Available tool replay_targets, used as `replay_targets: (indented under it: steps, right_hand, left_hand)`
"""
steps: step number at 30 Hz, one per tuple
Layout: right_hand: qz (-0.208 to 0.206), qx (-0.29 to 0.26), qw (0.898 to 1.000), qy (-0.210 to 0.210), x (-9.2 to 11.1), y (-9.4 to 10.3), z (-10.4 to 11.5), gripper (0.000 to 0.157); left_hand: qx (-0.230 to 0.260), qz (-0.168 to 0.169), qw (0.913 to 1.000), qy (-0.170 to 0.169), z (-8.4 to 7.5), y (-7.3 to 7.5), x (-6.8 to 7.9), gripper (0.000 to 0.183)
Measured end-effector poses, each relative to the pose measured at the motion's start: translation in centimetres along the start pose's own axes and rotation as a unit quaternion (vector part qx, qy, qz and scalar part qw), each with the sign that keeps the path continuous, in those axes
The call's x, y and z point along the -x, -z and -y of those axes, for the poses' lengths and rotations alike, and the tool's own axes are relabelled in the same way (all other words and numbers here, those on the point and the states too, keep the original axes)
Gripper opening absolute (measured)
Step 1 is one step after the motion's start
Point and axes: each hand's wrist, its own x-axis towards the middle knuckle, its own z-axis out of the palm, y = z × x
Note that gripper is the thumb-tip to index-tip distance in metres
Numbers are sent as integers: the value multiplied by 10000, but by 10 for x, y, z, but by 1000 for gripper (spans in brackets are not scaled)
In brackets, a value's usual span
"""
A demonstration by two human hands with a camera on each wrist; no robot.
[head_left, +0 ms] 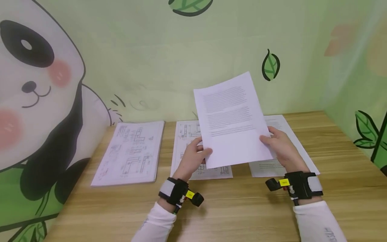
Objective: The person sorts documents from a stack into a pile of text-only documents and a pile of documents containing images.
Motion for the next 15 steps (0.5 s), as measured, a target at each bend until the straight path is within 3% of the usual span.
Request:
replay_targets:
  steps: [10, 15]
  right_hand:
    - [-54, 466, 9987, -222, 2, 39, -23, 64]
    - [-311, 672, 9962, -459, 3, 54, -32, 67]
  left_hand:
    - [-4, 263, 9989, 382, -2, -36, -9, 54]
    - [-72, 444, 9985, 319, 2, -53, -14, 57]
